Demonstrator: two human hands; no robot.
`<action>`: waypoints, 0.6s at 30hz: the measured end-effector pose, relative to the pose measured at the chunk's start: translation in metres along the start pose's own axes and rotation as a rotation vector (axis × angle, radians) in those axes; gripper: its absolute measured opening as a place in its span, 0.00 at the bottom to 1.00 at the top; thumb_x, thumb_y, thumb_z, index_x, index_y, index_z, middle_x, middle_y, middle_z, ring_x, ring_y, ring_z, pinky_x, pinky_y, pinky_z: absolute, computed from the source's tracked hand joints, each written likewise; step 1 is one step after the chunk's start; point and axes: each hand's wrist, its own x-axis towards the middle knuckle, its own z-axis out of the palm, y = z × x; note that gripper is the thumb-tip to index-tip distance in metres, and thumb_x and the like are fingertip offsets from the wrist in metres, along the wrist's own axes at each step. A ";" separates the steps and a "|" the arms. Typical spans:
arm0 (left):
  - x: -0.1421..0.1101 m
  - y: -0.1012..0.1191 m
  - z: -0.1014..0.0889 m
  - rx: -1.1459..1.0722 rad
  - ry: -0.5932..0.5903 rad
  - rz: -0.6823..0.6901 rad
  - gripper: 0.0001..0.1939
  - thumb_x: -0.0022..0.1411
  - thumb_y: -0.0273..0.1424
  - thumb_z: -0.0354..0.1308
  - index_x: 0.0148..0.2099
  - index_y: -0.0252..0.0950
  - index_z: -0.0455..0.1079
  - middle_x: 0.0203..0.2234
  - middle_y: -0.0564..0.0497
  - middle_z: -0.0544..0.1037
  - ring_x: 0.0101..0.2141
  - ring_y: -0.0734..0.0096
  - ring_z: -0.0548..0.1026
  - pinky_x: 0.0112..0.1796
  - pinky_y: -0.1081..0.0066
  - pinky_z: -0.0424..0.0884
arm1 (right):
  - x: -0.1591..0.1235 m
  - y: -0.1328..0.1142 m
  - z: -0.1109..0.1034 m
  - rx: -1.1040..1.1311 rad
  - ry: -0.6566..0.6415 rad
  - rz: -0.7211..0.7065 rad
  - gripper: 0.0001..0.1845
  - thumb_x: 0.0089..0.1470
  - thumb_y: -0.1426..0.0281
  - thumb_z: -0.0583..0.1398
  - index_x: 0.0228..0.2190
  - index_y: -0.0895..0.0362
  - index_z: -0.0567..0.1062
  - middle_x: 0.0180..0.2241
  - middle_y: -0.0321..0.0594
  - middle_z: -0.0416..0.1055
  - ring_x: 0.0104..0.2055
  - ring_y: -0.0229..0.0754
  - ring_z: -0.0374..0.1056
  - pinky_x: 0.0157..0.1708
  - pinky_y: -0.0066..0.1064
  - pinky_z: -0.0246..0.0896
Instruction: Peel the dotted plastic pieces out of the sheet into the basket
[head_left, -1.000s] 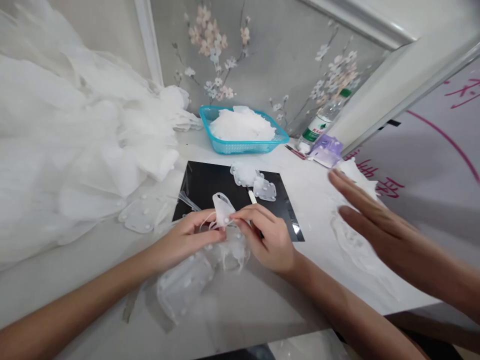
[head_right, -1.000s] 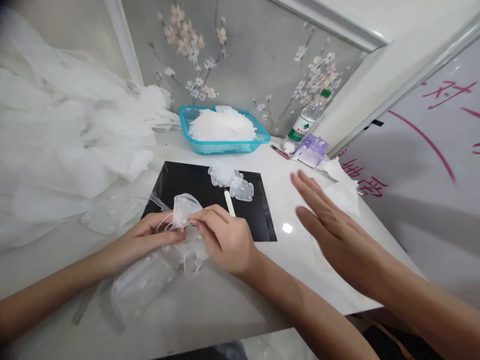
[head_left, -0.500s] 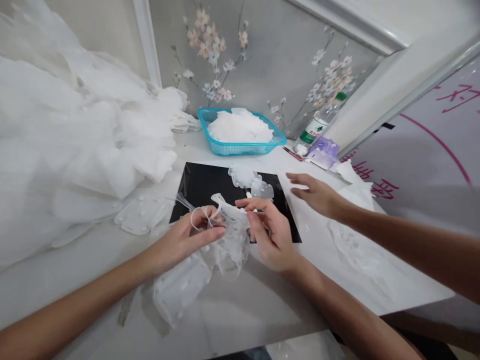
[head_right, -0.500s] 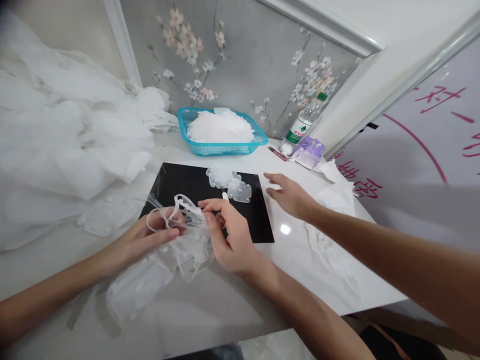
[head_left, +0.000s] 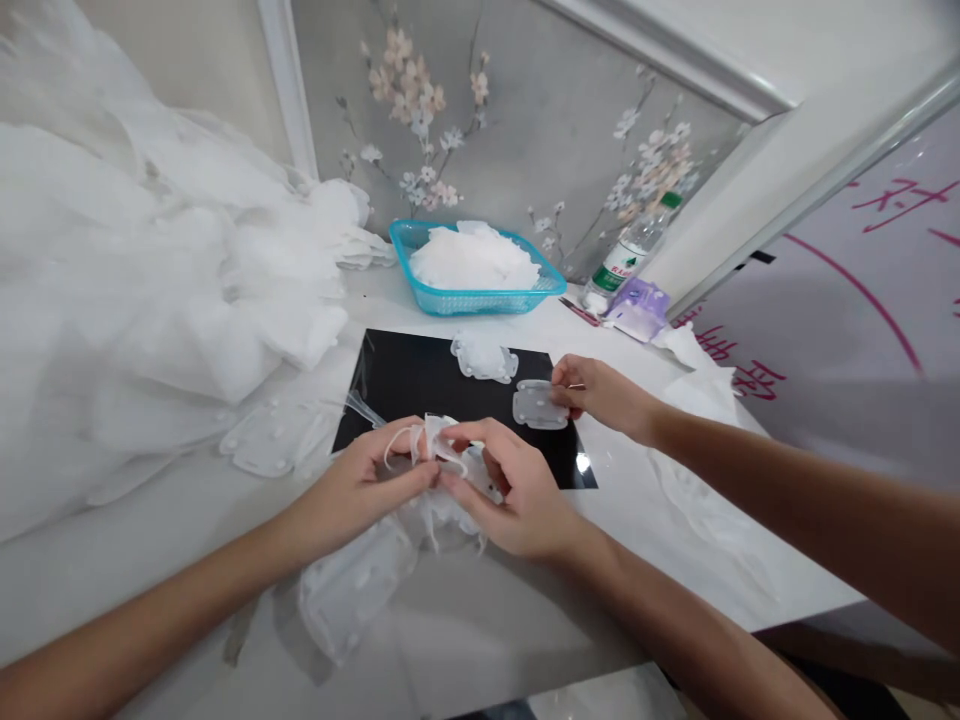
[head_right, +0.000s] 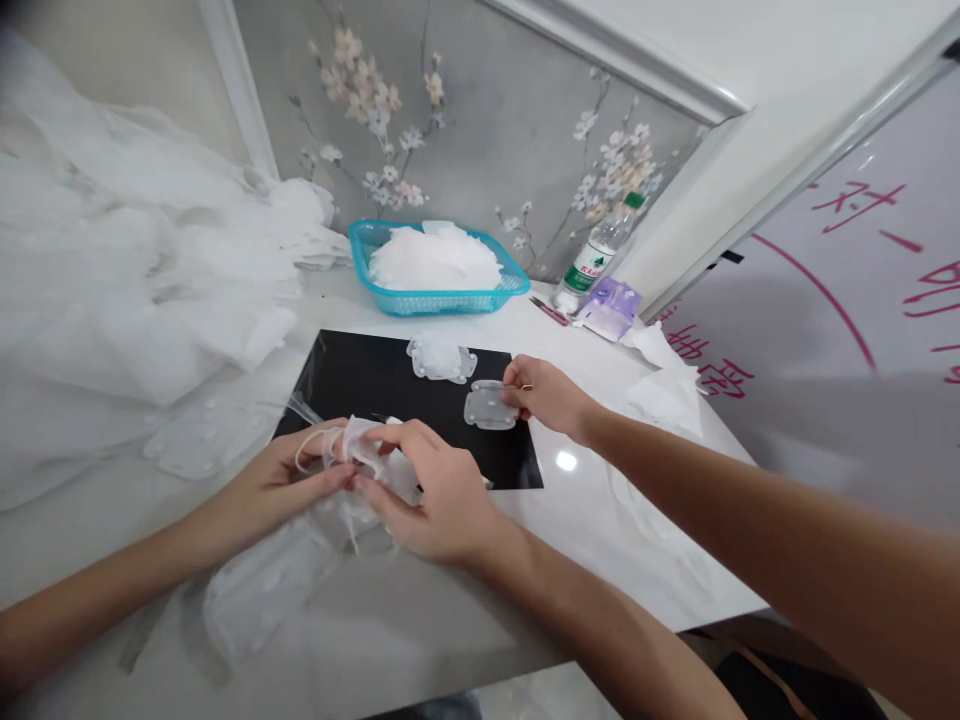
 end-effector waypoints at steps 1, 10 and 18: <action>0.000 0.000 0.000 0.039 0.012 0.006 0.09 0.57 0.37 0.54 0.31 0.36 0.68 0.29 0.52 0.70 0.33 0.68 0.70 0.34 0.73 0.66 | 0.002 0.002 -0.004 -0.026 0.002 -0.036 0.11 0.56 0.69 0.56 0.42 0.55 0.69 0.35 0.38 0.70 0.27 0.32 0.65 0.26 0.24 0.62; 0.000 0.005 -0.001 0.062 0.049 -0.005 0.07 0.50 0.27 0.51 0.21 0.36 0.57 0.23 0.57 0.62 0.23 0.78 0.61 0.24 0.77 0.56 | -0.035 0.088 -0.121 -0.365 -0.008 0.060 0.17 0.55 0.73 0.55 0.47 0.47 0.68 0.38 0.44 0.69 0.30 0.41 0.71 0.25 0.31 0.70; -0.004 -0.004 -0.005 0.123 0.188 0.013 0.09 0.50 0.28 0.51 0.19 0.35 0.62 0.25 0.53 0.68 0.22 0.77 0.60 0.23 0.73 0.53 | -0.061 0.089 -0.113 -0.490 -0.075 0.029 0.24 0.54 0.76 0.53 0.51 0.46 0.66 0.40 0.47 0.64 0.40 0.49 0.67 0.36 0.41 0.72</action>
